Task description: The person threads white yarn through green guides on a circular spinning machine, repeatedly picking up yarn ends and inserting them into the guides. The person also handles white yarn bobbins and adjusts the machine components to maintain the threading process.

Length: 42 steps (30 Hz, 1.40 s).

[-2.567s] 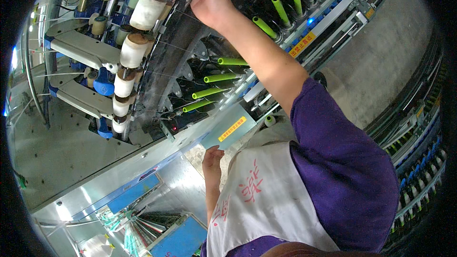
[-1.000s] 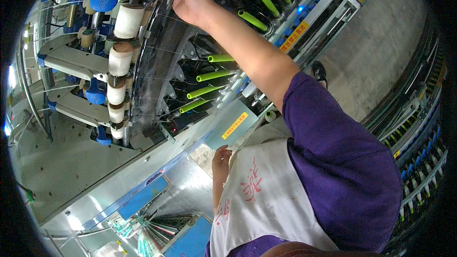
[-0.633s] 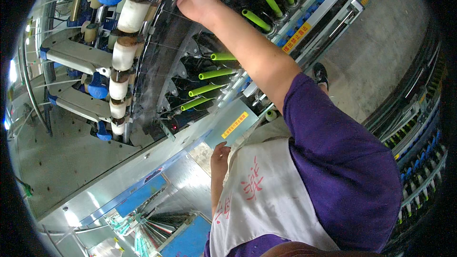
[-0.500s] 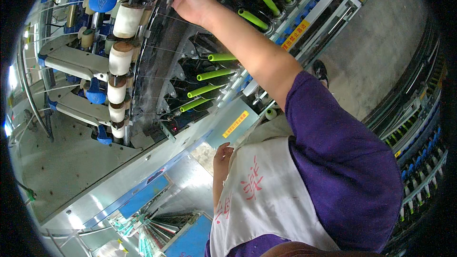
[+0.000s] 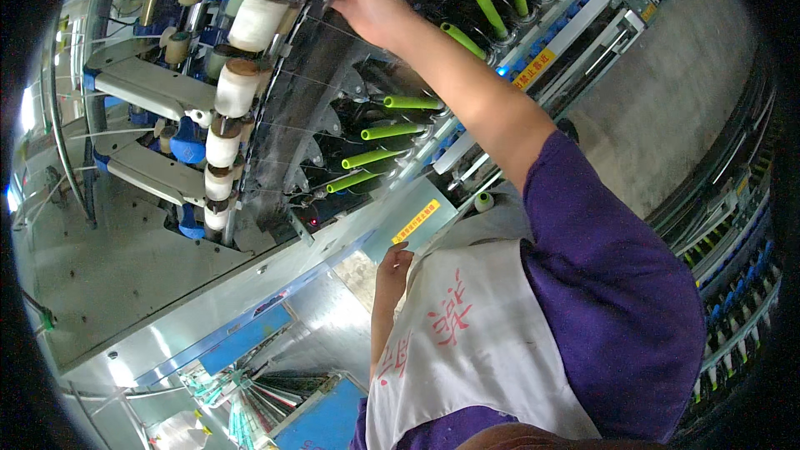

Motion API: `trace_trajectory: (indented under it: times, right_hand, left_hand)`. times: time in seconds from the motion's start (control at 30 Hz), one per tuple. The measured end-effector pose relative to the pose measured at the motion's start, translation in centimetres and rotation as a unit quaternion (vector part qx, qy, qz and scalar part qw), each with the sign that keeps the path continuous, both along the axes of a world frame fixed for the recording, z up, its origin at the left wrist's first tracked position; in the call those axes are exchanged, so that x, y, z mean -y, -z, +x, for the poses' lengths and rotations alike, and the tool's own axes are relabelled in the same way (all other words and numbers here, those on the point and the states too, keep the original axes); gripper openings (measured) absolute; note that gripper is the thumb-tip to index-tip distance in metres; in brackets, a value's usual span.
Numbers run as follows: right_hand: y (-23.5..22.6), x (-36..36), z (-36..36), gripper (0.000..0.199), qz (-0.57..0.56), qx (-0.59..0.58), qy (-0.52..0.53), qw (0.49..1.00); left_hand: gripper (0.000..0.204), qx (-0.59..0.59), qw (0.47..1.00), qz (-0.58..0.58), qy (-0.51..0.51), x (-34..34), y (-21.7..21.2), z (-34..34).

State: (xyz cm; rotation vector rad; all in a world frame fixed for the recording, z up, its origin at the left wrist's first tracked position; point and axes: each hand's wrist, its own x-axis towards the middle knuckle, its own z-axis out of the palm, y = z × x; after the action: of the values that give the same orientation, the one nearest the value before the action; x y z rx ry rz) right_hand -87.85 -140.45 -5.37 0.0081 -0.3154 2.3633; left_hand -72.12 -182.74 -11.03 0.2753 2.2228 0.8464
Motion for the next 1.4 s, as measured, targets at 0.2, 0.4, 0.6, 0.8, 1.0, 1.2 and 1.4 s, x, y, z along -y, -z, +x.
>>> trace_trajectory:
  times: [0.2,0.4,0.6,0.8,1.0,1.2,1.4]
  right_hand:
    - [0.0,2.0,3.4,0.019,0.311,0.260,0.375,0.833]
    - [-0.6,0.7,2.1,0.024,0.428,0.198,0.532,0.703]
    - [-0.4,0.3,1.1,0.012,0.372,0.173,0.518,0.751]
    - [-0.2,0.2,1.1,0.005,0.393,0.189,0.504,0.746]
    - [-0.1,0.6,0.5,0.007,0.435,0.253,0.540,0.675]
    - [-0.5,0.3,1.1,0.008,0.460,0.250,0.542,0.657]
    - [-1.5,0.6,6.1,0.007,0.477,0.154,0.465,0.730]
  left_hand:
    - [0.026,0.031,0.998,0.028,-0.055,0.6,0.8,-0.7]
    - [0.025,0.013,0.999,0.018,-0.044,0.5,1.0,-1.1]
    - [0.025,-0.005,0.999,-0.035,-0.020,0.0,0.3,-1.5]
    - [0.024,0.003,1.000,-0.023,-0.013,-0.3,0.6,-1.5]
    - [0.025,-0.021,0.999,-0.033,0.007,-1.2,0.2,-1.6]
    - [0.026,-0.015,1.000,0.016,-0.004,-0.8,0.2,-1.3]
    - [0.025,-0.039,0.999,-0.012,-0.004,0.3,1.5,-1.2]
